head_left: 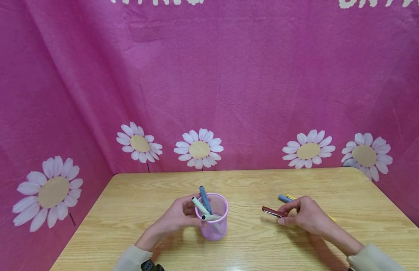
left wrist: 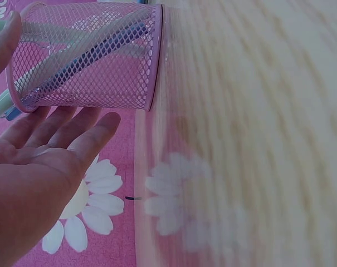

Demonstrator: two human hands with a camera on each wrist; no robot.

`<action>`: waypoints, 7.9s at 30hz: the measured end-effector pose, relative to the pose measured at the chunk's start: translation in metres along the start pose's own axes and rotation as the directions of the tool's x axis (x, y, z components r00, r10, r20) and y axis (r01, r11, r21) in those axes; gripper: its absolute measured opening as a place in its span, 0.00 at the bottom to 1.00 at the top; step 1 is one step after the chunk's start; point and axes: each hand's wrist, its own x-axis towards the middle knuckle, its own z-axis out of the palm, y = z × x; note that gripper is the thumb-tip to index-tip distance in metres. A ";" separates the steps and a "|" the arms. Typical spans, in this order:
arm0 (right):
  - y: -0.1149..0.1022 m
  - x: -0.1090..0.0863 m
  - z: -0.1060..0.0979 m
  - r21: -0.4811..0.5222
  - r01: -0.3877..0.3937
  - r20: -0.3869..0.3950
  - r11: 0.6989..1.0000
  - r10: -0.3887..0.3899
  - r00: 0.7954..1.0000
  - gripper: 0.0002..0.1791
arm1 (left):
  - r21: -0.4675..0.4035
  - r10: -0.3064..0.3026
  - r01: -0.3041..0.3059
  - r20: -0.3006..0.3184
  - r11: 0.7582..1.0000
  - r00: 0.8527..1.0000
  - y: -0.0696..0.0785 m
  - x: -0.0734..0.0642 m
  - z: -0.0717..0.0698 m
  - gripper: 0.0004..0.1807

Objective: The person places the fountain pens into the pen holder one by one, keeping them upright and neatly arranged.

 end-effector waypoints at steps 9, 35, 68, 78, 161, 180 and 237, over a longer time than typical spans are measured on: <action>-0.005 -0.003 -0.001 0.024 -0.005 -0.022 1.000 0.006 1.000 0.12 | -0.002 -0.004 0.004 0.004 1.000 1.000 0.001 0.000 0.000 0.40; -0.026 -0.007 0.000 0.051 0.026 -0.037 0.998 -0.024 0.999 0.11 | 0.016 -0.013 0.014 -0.013 1.000 1.000 0.001 0.001 0.000 0.41; -0.055 -0.011 0.004 0.133 0.026 -0.047 0.991 -0.020 0.999 0.13 | 0.025 -0.034 0.035 -0.020 0.999 0.999 0.001 0.001 0.000 0.40; -0.066 -0.009 0.008 0.158 0.028 -0.052 0.987 -0.020 0.998 0.13 | 0.017 -0.035 0.035 -0.018 0.999 0.999 0.001 0.001 0.000 0.39; -0.135 0.049 0.083 0.464 0.256 -0.209 0.848 -0.176 0.962 0.12 | -0.012 0.006 -0.006 0.014 1.000 1.000 -0.002 0.000 -0.002 0.41; -0.124 0.055 0.097 0.465 0.241 -0.183 0.852 -0.174 0.968 0.12 | 0.022 0.021 -0.022 0.039 1.000 0.999 -0.002 0.000 -0.002 0.38; -0.066 0.024 0.050 0.098 0.290 -0.102 0.952 -0.281 0.954 0.06 | -0.004 0.052 -0.052 0.015 0.999 0.999 -0.004 0.000 -0.001 0.32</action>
